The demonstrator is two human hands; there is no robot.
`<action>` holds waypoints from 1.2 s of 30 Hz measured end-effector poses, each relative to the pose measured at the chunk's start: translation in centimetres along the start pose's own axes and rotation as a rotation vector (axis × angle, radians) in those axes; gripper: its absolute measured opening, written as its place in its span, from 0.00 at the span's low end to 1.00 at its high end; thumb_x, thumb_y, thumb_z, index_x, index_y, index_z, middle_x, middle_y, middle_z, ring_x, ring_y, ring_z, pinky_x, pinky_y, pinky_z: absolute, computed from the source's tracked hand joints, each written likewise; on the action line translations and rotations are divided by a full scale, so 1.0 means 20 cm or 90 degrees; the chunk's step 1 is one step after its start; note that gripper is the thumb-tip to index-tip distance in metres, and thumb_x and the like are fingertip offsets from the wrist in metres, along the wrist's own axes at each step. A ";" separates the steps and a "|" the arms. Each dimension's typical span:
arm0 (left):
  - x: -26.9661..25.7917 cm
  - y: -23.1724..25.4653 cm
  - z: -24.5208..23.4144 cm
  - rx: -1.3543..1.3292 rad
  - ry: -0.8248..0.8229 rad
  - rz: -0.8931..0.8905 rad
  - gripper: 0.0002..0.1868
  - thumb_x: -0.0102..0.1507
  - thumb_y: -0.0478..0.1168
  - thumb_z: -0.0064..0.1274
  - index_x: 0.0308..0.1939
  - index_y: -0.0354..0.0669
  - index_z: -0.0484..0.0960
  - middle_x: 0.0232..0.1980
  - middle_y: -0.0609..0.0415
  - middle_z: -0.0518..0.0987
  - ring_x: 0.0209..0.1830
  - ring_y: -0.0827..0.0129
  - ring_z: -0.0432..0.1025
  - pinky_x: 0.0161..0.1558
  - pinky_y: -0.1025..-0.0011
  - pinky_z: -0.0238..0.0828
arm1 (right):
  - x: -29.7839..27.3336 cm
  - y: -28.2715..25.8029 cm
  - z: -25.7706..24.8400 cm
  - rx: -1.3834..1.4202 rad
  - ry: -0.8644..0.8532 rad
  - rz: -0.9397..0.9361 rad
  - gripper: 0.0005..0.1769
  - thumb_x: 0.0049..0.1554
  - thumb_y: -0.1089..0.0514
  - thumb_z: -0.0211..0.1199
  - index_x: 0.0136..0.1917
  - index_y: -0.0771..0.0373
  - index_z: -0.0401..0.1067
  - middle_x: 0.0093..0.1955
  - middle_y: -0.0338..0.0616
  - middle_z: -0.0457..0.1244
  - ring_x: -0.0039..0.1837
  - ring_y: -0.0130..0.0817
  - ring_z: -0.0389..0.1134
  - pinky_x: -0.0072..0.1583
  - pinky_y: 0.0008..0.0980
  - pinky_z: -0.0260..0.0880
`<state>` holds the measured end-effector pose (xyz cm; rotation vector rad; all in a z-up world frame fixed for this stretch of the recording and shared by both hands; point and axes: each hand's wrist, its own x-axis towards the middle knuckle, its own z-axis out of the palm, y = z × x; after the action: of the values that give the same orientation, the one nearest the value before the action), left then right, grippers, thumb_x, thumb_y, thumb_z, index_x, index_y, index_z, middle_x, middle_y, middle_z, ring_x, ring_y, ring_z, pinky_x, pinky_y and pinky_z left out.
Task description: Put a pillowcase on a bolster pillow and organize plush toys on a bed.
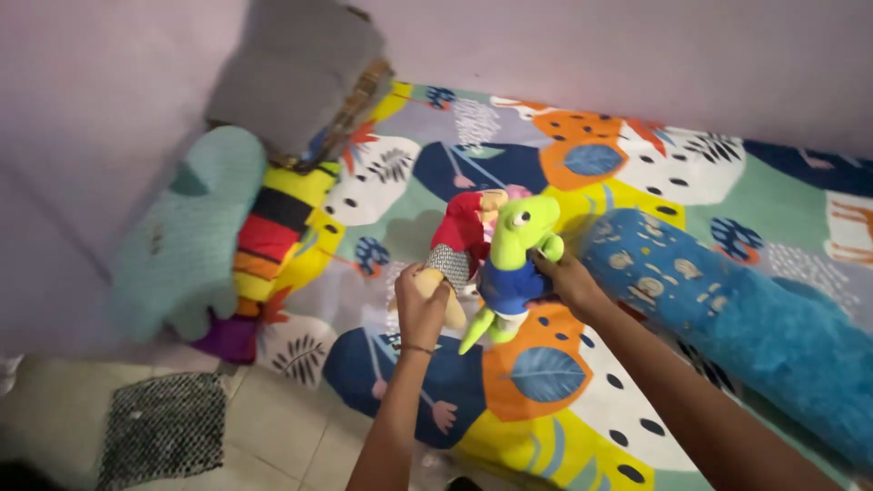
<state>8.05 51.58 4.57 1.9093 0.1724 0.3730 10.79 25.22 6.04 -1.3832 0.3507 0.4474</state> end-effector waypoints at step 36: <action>1.54 -0.34 -1.88 0.205 0.387 0.189 0.25 0.69 0.41 0.47 0.67 0.35 0.67 0.59 0.30 0.65 0.63 0.36 0.60 0.67 0.45 0.54 | 0.87 -0.74 2.90 -0.294 -0.244 -0.398 0.35 0.44 0.59 0.74 0.64 0.66 0.67 0.49 0.50 0.70 0.44 0.37 0.74 0.44 0.36 0.78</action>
<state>24.73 96.32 15.72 2.0873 0.3675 1.1849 31.97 82.36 19.44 -1.7166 -0.5238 0.2641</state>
